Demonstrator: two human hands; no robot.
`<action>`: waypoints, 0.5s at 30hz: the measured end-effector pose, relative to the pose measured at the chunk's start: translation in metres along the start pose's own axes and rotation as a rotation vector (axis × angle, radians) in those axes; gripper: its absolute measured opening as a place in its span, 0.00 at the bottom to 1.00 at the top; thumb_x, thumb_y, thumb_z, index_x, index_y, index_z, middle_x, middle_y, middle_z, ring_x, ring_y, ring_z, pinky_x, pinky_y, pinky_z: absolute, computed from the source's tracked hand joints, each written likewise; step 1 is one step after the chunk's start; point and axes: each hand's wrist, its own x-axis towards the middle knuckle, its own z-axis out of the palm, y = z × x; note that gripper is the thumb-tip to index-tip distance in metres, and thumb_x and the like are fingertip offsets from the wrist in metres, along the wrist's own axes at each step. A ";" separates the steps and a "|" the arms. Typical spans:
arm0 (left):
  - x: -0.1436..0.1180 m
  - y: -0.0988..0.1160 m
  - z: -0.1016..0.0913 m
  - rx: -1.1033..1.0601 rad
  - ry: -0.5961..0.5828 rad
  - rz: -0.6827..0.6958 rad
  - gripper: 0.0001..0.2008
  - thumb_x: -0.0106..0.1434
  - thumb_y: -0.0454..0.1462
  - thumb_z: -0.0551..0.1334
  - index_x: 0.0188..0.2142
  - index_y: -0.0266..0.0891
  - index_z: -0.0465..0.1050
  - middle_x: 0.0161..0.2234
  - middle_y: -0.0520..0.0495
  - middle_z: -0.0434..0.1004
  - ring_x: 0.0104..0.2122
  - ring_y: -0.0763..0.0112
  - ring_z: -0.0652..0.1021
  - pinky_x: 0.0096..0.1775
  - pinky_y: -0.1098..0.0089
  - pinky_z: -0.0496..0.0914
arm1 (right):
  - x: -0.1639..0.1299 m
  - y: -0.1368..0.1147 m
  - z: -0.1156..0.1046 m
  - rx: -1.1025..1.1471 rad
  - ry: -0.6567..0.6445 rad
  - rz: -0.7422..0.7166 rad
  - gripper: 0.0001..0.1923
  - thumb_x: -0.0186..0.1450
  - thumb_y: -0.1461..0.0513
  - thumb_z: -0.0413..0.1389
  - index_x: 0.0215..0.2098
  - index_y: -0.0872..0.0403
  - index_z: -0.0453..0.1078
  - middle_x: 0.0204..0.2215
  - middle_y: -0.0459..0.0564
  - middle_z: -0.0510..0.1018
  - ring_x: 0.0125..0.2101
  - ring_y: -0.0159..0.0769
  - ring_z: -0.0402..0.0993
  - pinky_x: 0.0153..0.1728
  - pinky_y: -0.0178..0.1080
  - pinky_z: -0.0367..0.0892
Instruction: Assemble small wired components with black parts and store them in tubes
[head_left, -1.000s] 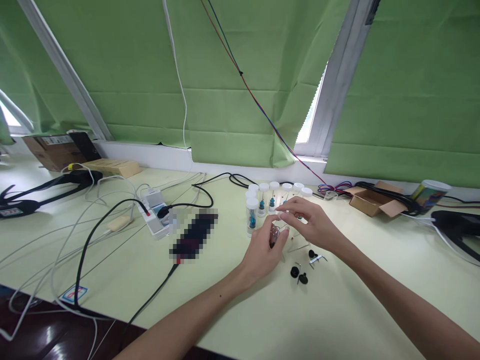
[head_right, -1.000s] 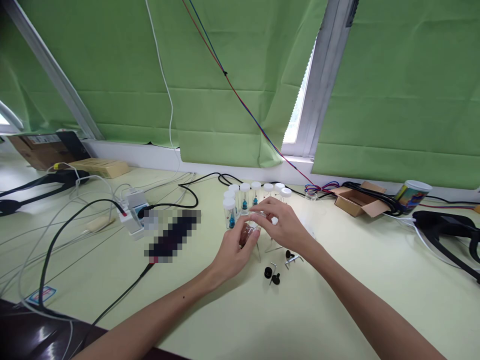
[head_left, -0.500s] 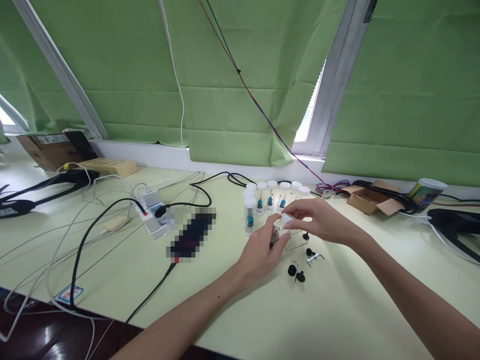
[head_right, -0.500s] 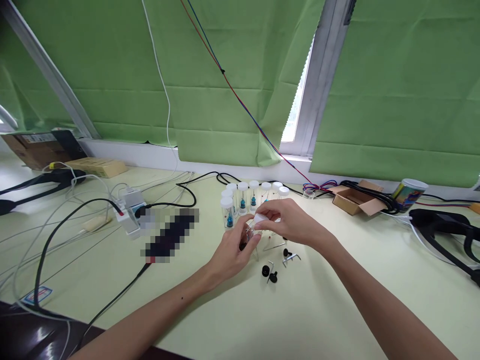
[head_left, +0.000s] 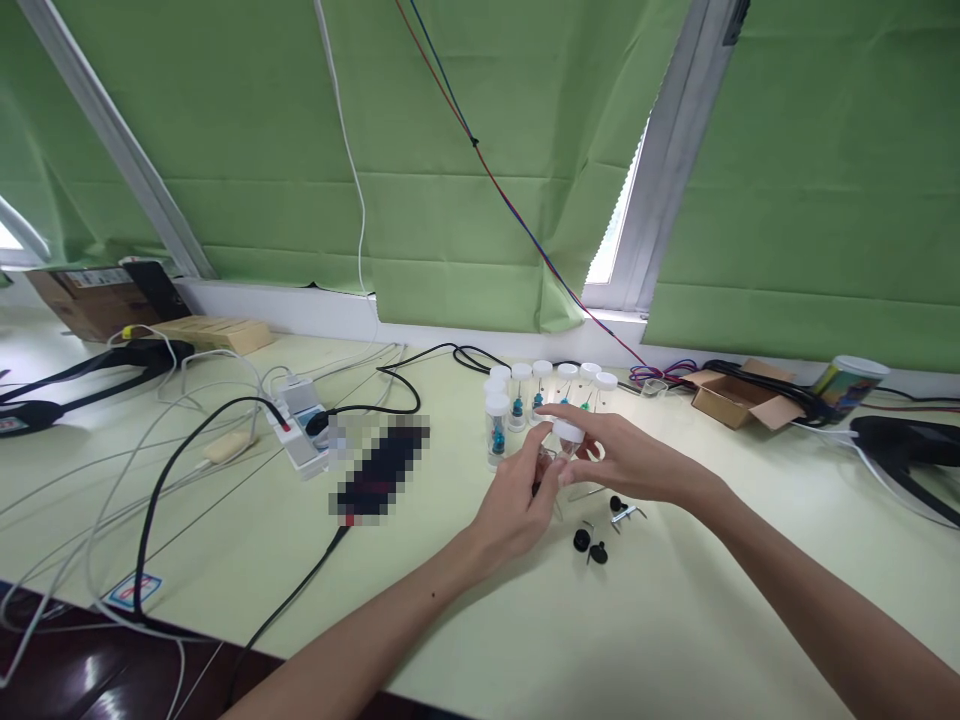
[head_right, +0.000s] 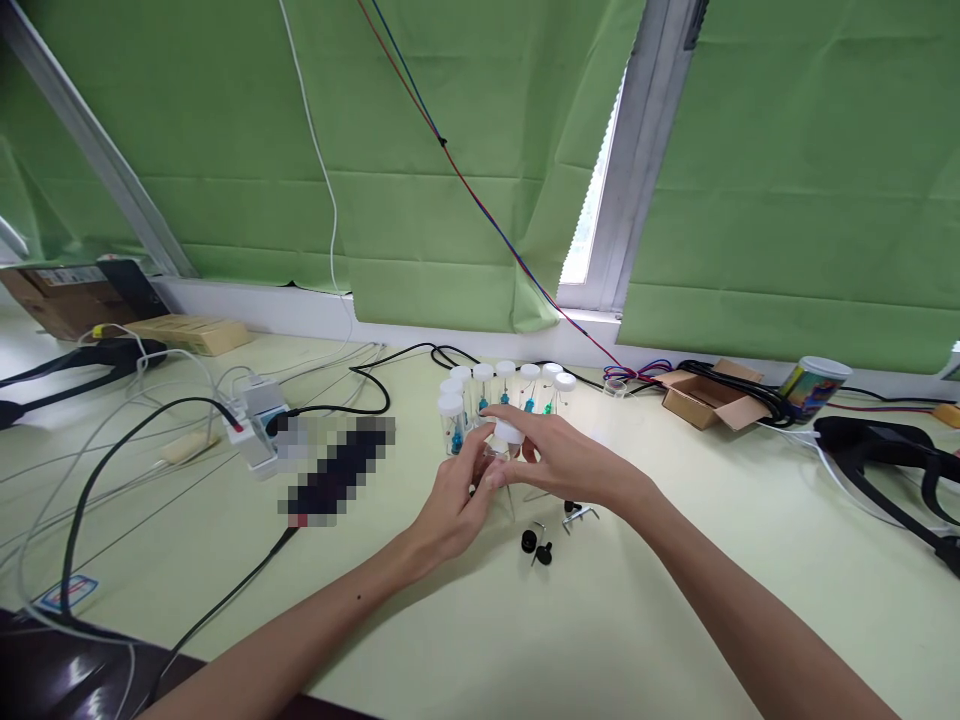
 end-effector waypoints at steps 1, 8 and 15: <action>0.000 0.000 0.000 0.002 0.006 0.005 0.17 0.71 0.43 0.46 0.54 0.41 0.60 0.24 0.54 0.64 0.23 0.72 0.64 0.28 0.72 0.56 | 0.001 0.000 0.003 0.009 0.008 0.000 0.29 0.65 0.48 0.54 0.62 0.40 0.59 0.30 0.45 0.75 0.28 0.37 0.68 0.30 0.38 0.66; -0.001 -0.001 0.003 -0.039 0.034 -0.001 0.17 0.72 0.44 0.43 0.49 0.41 0.64 0.25 0.53 0.64 0.22 0.72 0.61 0.27 0.72 0.55 | 0.004 0.001 0.014 0.029 0.065 -0.047 0.22 0.67 0.50 0.52 0.58 0.44 0.65 0.32 0.47 0.76 0.32 0.39 0.70 0.31 0.39 0.66; -0.004 -0.005 0.007 -0.098 0.048 -0.036 0.15 0.72 0.44 0.43 0.49 0.42 0.61 0.22 0.56 0.57 0.20 0.74 0.56 0.25 0.72 0.53 | 0.006 -0.001 0.020 0.093 0.122 -0.089 0.14 0.67 0.52 0.52 0.48 0.46 0.69 0.29 0.44 0.74 0.23 0.32 0.65 0.22 0.34 0.61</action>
